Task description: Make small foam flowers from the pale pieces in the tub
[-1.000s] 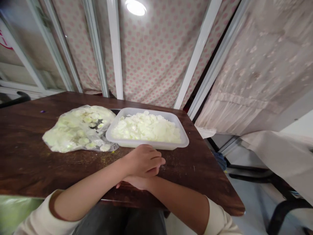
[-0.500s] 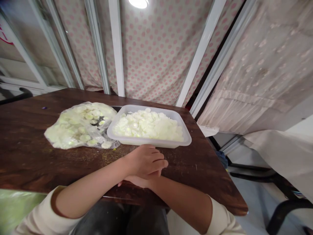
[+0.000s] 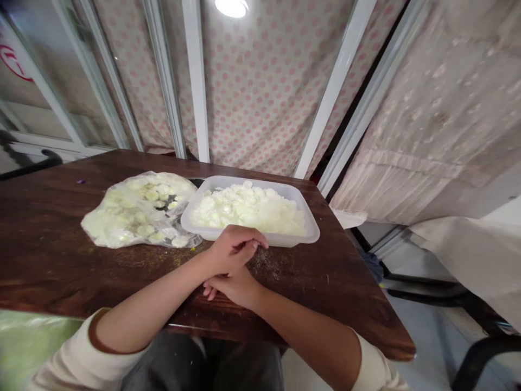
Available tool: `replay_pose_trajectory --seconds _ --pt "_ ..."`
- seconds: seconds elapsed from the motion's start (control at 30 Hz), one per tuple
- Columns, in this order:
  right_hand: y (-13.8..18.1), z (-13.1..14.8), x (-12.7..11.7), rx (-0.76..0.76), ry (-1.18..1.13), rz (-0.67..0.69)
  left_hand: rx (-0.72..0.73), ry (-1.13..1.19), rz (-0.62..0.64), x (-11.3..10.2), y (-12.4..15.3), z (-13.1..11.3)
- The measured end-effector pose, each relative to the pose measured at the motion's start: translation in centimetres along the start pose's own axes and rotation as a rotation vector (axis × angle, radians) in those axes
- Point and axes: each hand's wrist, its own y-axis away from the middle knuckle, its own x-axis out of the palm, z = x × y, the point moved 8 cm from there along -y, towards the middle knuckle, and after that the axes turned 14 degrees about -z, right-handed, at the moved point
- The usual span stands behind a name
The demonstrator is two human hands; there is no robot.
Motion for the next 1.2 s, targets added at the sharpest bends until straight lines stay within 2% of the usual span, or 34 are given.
replay_pose_trajectory --seconds 0.07,0.13,0.23,0.33,0.4,0.5,0.6,0.7,0.8,0.97,1.2 --pt "-0.4 0.6 -0.9 0.054 -0.033 0.001 -0.173 0.164 -0.066 -0.9 -0.4 1.5" --pt "-0.9 1.9 -2.7 0.048 -0.019 -0.027 -0.314 0.329 -0.146 -1.6 -0.8 2.9" --pt "-1.6 4.5 -6.9 -0.121 -0.052 -0.205 -0.432 0.584 -0.309 -2.8 -1.3 4.5" --pt "-1.6 6.2 -10.9 -0.338 -0.002 -0.468 -0.57 0.988 -0.413 -3.0 -1.6 5.6" --pt "-1.4 6.6 -12.2 -0.45 0.008 -0.568 -0.694 1.244 -0.432 -2.8 -1.5 6.2" --pt "-1.3 6.7 -12.4 -0.524 0.055 -0.602 -0.793 1.468 -0.534 -3.3 -1.1 7.2" --pt "-1.3 6.6 -12.1 -0.515 0.146 -0.604 -0.786 1.556 -0.686 -4.3 -0.6 8.3" --pt "-1.3 6.7 -11.8 -0.476 0.235 -0.58 -0.775 1.565 -0.767 -4.8 -0.3 9.2" --pt "-1.2 6.9 -11.6 -0.461 0.258 -0.553 -0.776 1.577 -0.778 -4.7 -0.2 9.4" --pt "-1.3 7.2 -11.7 -0.456 0.094 -0.518 -0.791 1.593 -0.802 -4.6 -0.1 9.4" --pt "-1.3 7.0 -12.0 -0.447 0.042 -0.587 -0.803 1.594 -0.82 -4.6 -0.1 9.4"
